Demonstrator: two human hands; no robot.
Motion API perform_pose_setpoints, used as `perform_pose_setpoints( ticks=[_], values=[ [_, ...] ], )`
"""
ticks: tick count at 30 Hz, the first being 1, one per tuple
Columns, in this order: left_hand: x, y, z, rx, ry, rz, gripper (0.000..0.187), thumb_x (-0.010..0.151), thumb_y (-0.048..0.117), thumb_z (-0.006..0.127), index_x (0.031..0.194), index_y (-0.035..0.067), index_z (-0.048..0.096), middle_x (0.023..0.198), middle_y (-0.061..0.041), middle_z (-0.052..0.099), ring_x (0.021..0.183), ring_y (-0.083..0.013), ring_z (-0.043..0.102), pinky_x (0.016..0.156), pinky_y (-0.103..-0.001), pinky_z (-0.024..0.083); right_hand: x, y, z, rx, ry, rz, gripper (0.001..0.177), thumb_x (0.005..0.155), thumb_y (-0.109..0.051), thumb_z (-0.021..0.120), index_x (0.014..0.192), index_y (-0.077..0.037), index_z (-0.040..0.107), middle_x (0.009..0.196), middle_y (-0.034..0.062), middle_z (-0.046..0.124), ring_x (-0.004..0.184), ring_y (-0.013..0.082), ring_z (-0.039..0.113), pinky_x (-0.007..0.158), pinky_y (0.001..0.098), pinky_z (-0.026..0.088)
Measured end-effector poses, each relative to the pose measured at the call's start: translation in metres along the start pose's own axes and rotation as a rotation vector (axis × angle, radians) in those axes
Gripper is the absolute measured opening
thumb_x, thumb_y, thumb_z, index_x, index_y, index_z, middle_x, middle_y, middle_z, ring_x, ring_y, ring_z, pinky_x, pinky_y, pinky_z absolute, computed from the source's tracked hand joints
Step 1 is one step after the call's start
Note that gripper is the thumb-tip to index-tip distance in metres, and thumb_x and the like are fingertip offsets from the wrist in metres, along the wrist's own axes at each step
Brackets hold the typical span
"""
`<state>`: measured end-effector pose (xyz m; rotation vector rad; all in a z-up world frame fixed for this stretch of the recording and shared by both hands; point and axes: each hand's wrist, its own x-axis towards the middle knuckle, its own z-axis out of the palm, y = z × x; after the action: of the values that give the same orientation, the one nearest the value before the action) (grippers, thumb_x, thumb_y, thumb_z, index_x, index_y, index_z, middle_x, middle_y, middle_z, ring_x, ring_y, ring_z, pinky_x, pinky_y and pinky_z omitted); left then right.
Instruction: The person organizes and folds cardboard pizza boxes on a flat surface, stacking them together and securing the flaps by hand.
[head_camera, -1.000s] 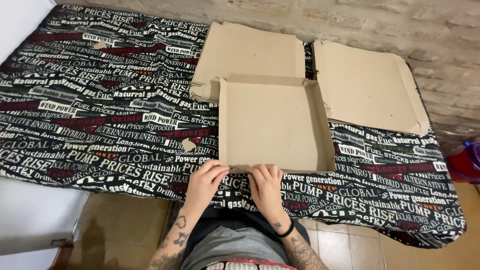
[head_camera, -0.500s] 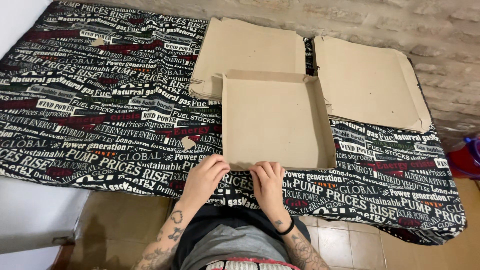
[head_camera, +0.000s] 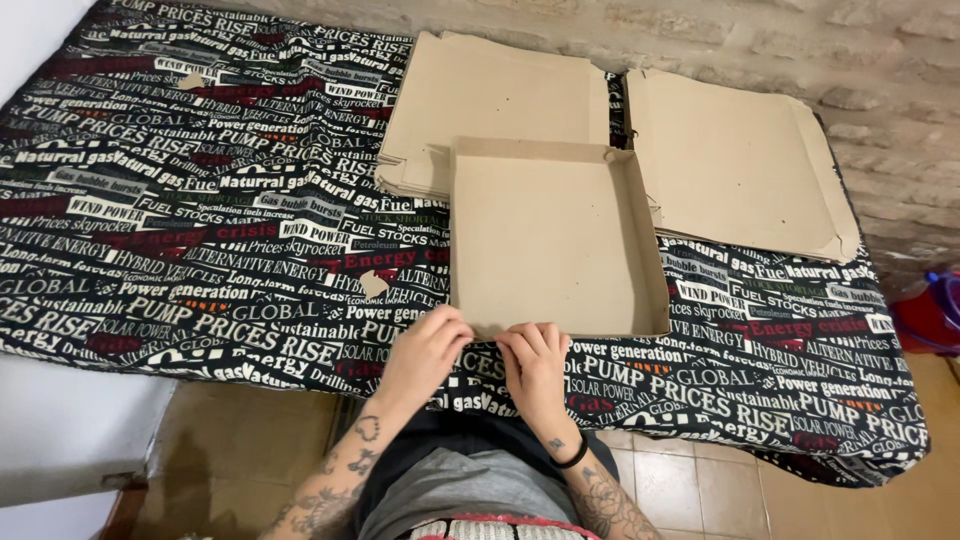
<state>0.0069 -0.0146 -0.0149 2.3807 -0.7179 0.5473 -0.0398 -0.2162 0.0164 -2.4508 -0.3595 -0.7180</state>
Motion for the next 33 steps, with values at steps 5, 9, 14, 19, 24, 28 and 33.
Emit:
perform_pose_setpoints(
  ticks=[5,9,14,19,24,28,33],
  values=[
    [0.001,0.002,-0.042,-0.142,-0.094,-0.156,0.016,0.102,0.021,0.074,0.112,0.018,0.062,0.122,0.004,0.063,0.099,-0.0221,0.079,0.082,-0.035,0.066,0.004,-0.006,-0.030,0.036,0.005,0.007,0.027,0.091,-0.017,0.083,0.117,-0.017,0.076,0.109,0.0030,0.069,0.111,0.0307,0.061,0.097,0.0449,0.045],
    [0.014,0.022,-0.069,-0.280,-0.221,-0.241,0.063,0.096,0.036,0.082,0.148,0.011,0.058,0.153,-0.023,0.046,0.113,-0.0429,0.075,0.094,-0.056,0.064,-0.020,0.069,-0.063,-0.027,0.201,0.146,0.021,0.093,-0.011,0.084,0.110,-0.004,0.074,0.108,0.0203,0.061,0.108,0.0390,0.052,0.099,0.0516,0.039],
    [0.013,0.011,-0.038,-0.015,-0.204,-0.165,0.026,0.096,0.028,0.078,0.100,0.006,0.065,0.146,-0.021,0.060,0.118,-0.0468,0.069,0.085,-0.051,0.062,-0.026,0.145,-0.112,0.166,0.145,0.555,0.050,0.113,-0.025,0.066,0.145,0.013,0.056,0.132,0.0389,0.061,0.118,0.0561,0.064,0.098,0.0606,0.053],
    [0.003,-0.005,-0.051,-0.092,-0.155,-0.180,0.021,0.101,0.027,0.072,0.093,0.010,0.065,0.147,-0.014,0.065,0.085,-0.0380,0.076,0.071,-0.046,0.063,-0.031,0.131,-0.092,0.247,0.045,0.539,0.046,0.113,-0.026,0.056,0.149,0.002,0.062,0.144,0.0250,0.065,0.134,0.0405,0.061,0.112,0.0495,0.047],
    [-0.046,-0.046,-0.087,0.033,-0.053,-0.171,0.012,0.102,0.023,0.073,0.104,0.015,0.065,0.111,0.000,0.073,0.079,-0.0230,0.073,0.058,-0.037,0.054,-0.040,0.118,-0.077,0.343,0.114,0.405,0.042,0.112,-0.025,0.052,0.144,-0.001,0.063,0.144,0.0167,0.067,0.134,0.0273,0.061,0.112,0.0386,0.049],
    [-0.089,-0.084,-0.112,0.325,0.005,-0.272,0.020,0.099,0.041,0.073,0.101,0.022,0.067,0.087,0.000,0.075,0.068,-0.0218,0.071,0.054,-0.040,0.054,-0.039,0.121,-0.074,0.284,0.102,0.422,0.037,0.108,-0.019,0.062,0.142,-0.004,0.065,0.128,0.0127,0.066,0.115,0.0232,0.063,0.102,0.0352,0.048],
    [-0.105,-0.100,-0.127,0.507,0.104,-0.297,0.021,0.104,0.037,0.072,0.094,0.022,0.061,0.070,0.001,0.065,0.059,-0.0196,0.065,0.053,-0.040,0.049,-0.036,0.112,-0.075,0.164,-0.060,0.468,0.050,0.103,-0.034,0.064,0.146,-0.007,0.063,0.141,0.0143,0.065,0.131,0.0291,0.059,0.106,0.0430,0.048]
  ],
)
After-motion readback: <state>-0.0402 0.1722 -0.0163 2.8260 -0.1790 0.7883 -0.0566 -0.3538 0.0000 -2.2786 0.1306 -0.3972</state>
